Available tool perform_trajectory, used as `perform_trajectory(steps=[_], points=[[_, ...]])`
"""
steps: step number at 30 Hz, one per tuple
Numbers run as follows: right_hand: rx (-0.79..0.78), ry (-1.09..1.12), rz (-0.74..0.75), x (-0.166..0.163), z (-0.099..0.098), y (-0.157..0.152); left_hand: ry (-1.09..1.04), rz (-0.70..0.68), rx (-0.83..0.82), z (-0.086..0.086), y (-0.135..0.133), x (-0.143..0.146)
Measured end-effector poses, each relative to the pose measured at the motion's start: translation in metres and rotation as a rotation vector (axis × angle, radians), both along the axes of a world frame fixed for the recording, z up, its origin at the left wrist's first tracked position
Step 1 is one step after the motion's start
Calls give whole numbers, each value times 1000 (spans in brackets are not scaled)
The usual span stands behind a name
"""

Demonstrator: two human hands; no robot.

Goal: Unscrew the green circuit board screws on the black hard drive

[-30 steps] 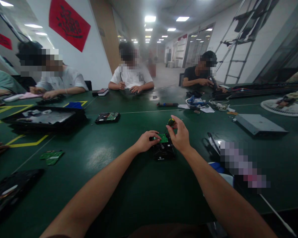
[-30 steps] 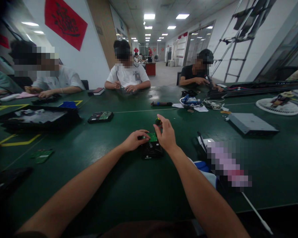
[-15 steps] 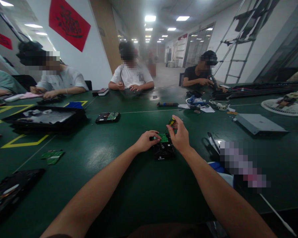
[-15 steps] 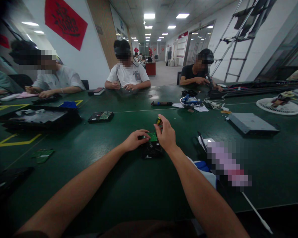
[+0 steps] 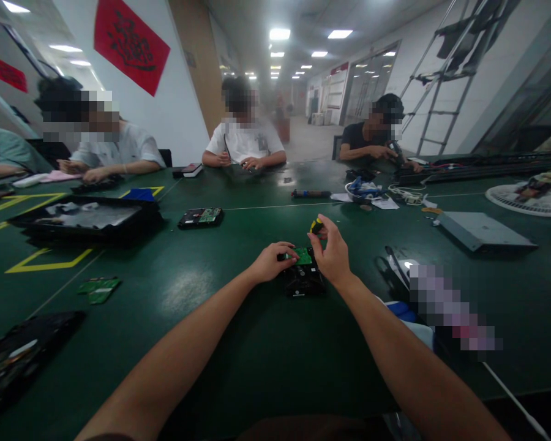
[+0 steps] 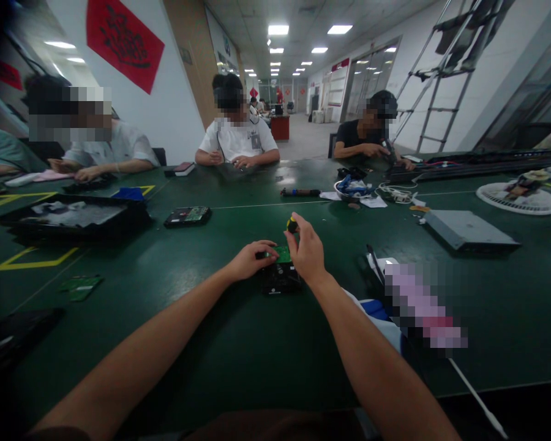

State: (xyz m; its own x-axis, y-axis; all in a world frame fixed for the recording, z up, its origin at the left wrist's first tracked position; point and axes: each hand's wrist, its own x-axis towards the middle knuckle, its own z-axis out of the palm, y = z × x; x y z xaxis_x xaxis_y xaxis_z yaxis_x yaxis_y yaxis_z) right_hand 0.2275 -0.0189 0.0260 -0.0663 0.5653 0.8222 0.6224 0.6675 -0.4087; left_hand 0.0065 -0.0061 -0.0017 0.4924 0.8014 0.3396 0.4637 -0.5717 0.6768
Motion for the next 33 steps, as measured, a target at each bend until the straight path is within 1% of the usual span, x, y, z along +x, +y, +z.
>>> perform_trajectory(steps=[2, 6, 12, 17, 22, 26, 33], points=[[2, -13, 7, 0, 0, -1, 3, -5, 1, 0, 0, 0], [-27, 3, 67, -1, 0, 0, 0, -16, 6, 1, 0, 0], [-5, -16, 45, -1, 1, -1, -1, -15, -10, 3, -1, -1], [-45, 27, 96, -2, -1, -1, -6, -15, -16, 4, -2, 0], [-36, 0, 26, -2, 4, -3, -8, 3, -18, 2, -2, 1], [-46, -35, 25, -2, 7, -5, -7, 0, -14, 3, -2, 1], [-53, 34, 27, -2, 0, -1, 7, -8, -20, 3, -1, 0]])
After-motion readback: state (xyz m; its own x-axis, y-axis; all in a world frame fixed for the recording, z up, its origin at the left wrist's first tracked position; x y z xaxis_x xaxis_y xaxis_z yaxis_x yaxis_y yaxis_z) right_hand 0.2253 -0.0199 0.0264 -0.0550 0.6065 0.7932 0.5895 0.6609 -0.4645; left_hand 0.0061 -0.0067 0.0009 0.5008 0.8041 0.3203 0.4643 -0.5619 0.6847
